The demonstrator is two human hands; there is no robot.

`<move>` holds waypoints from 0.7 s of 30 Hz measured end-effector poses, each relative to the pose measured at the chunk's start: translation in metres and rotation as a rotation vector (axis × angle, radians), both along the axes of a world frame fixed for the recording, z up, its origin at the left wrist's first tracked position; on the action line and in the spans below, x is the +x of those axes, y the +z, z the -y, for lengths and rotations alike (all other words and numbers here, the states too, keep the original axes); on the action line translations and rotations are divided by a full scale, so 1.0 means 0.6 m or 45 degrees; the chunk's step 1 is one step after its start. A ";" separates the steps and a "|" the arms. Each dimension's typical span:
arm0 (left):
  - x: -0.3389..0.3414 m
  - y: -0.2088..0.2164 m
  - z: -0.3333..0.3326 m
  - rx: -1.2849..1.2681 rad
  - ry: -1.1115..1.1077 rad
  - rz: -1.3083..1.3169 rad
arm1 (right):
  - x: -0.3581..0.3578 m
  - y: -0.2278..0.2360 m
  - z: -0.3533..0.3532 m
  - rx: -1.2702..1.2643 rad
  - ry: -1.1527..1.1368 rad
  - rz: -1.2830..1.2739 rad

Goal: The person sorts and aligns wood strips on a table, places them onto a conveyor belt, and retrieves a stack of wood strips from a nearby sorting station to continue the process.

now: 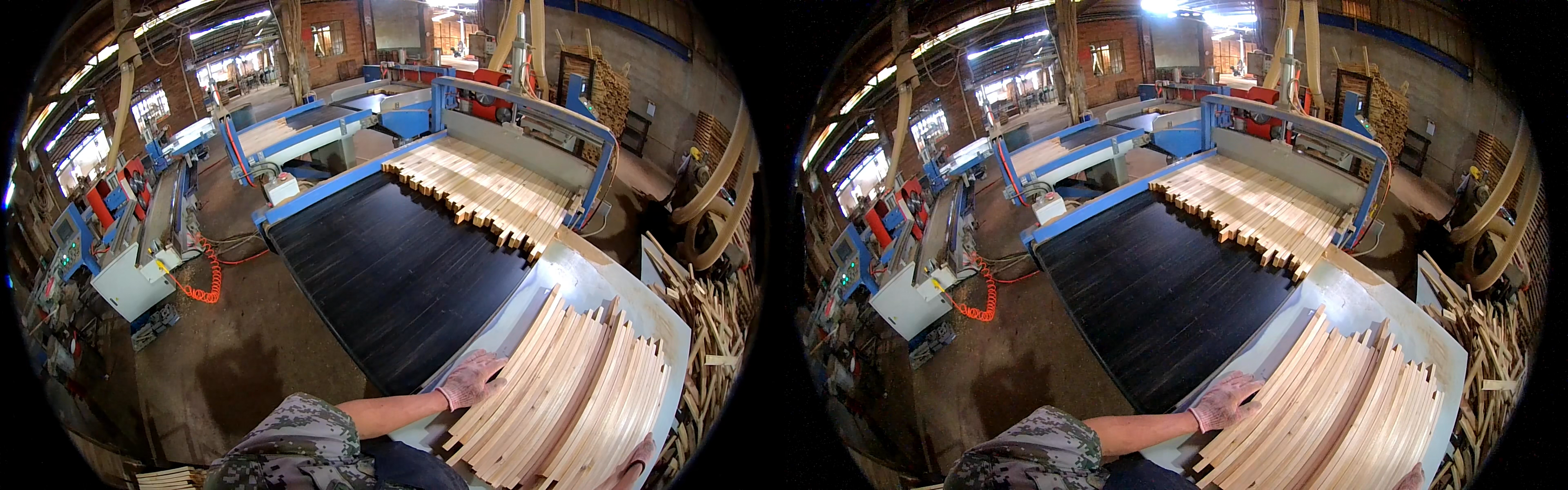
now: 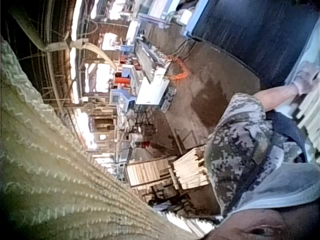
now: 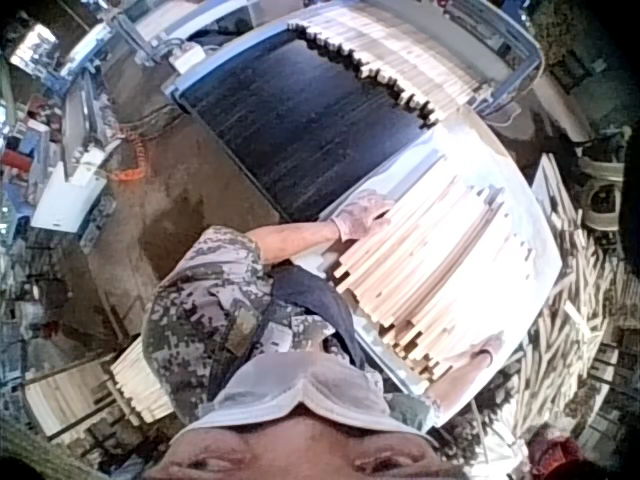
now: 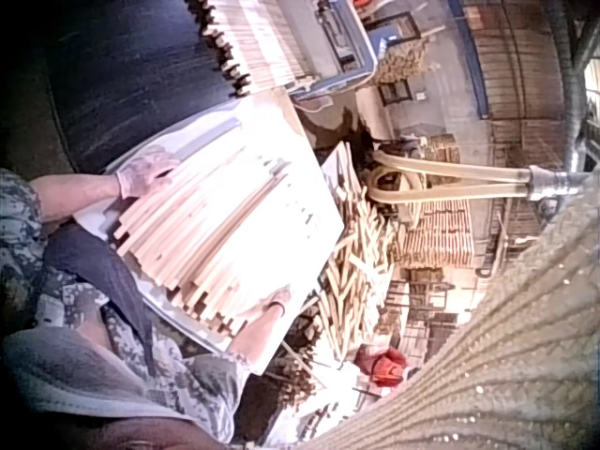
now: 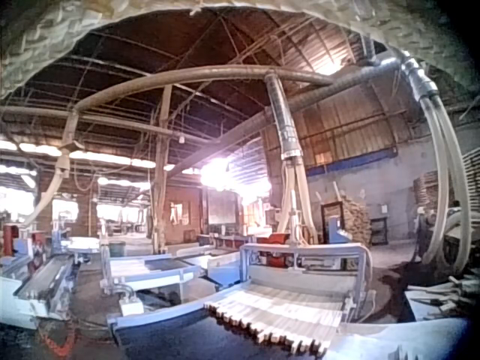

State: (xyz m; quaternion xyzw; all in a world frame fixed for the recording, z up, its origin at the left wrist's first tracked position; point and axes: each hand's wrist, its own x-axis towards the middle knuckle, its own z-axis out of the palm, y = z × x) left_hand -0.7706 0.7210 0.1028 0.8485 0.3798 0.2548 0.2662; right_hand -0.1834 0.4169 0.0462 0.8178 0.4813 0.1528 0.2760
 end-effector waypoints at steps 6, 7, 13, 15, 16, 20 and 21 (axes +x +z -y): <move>0.001 -0.007 -0.002 -0.010 0.002 0.001 | 0.002 -0.004 0.000 0.027 0.017 -0.012; 0.001 -0.006 -0.002 -0.011 0.005 -0.008 | 0.003 -0.005 0.000 0.034 0.020 -0.010; 0.000 -0.006 -0.002 -0.014 0.005 -0.010 | 0.007 -0.009 0.001 0.082 0.045 -0.030; 0.000 0.001 0.000 -0.023 -0.002 -0.007 | 0.009 -0.011 0.002 0.102 0.050 -0.038; 0.001 0.004 0.000 -0.028 -0.006 -0.006 | 0.010 -0.012 0.005 0.110 0.055 -0.040; 0.002 -0.011 -0.002 0.011 0.013 -0.009 | 0.013 -0.016 0.005 0.156 0.080 -0.062; 0.004 -0.018 -0.003 0.023 0.019 -0.005 | 0.016 -0.017 0.005 0.170 0.092 -0.070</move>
